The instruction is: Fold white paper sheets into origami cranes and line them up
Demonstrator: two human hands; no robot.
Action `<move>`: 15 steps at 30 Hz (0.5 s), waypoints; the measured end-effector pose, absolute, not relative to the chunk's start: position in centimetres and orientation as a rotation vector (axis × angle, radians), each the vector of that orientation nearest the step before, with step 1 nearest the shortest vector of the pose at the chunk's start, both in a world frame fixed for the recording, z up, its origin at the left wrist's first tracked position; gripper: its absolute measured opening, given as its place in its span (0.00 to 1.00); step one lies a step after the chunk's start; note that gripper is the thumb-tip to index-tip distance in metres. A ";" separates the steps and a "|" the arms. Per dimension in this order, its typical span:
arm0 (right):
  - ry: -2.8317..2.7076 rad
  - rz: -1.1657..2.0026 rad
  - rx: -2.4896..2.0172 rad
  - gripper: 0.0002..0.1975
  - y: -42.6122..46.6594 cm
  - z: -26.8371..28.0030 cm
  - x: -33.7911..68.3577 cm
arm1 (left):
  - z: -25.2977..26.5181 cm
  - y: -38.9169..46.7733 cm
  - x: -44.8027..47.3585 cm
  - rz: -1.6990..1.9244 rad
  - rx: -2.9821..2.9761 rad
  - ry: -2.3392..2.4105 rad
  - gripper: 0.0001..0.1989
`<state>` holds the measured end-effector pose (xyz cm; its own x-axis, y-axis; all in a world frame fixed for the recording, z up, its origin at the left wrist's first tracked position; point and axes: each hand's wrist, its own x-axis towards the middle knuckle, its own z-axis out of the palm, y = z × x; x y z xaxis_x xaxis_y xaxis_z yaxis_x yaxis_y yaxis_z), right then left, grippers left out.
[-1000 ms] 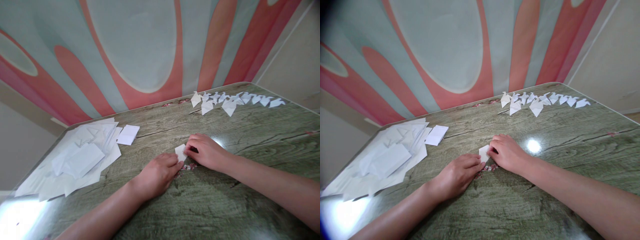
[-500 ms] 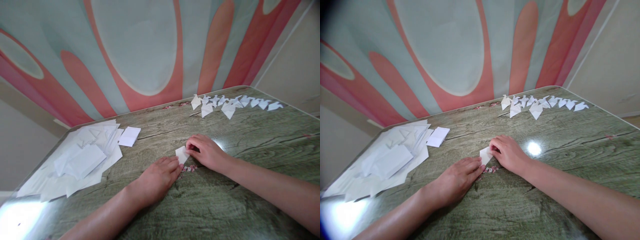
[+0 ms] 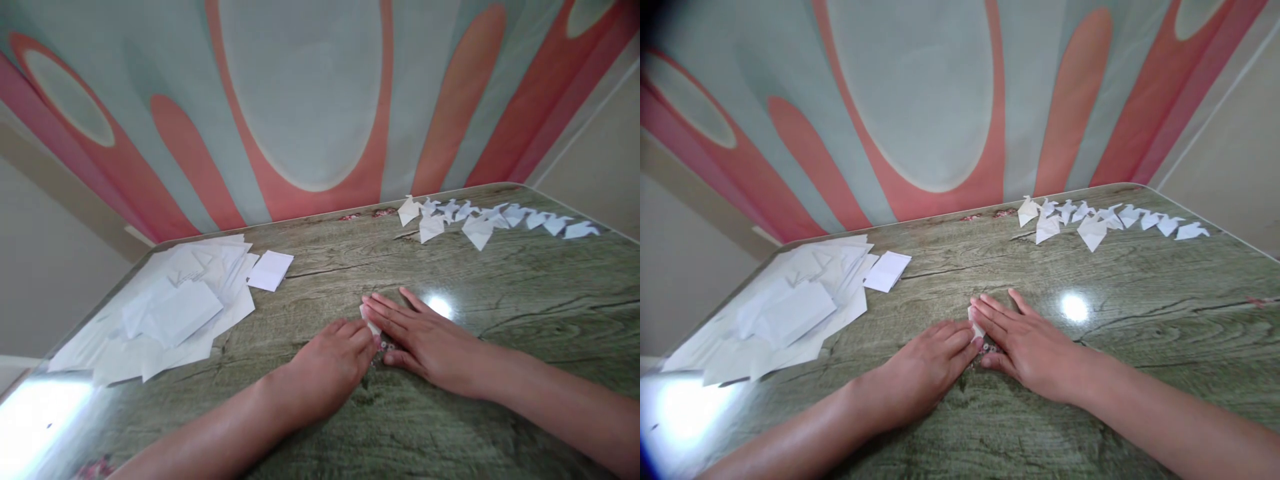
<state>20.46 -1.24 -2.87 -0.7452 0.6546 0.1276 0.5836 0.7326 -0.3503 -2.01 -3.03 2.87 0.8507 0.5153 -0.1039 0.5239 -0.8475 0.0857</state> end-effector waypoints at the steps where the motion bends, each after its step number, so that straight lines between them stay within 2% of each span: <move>1: -2.679 0.432 -0.994 0.34 -1.1 -2.8 20.5 | 3.0 -3.1 -2.0 -0.138 2.915 0.821 0.19; 7: -2.631 0.402 -1.066 0.35 -0.7 -2.9 20.5 | 3.0 -3.5 -2.5 -0.179 2.918 0.821 0.20; 15: -2.578 0.283 -1.190 0.32 0.1 -2.8 21.3 | 3.0 -3.3 -2.9 -0.055 2.879 0.797 0.19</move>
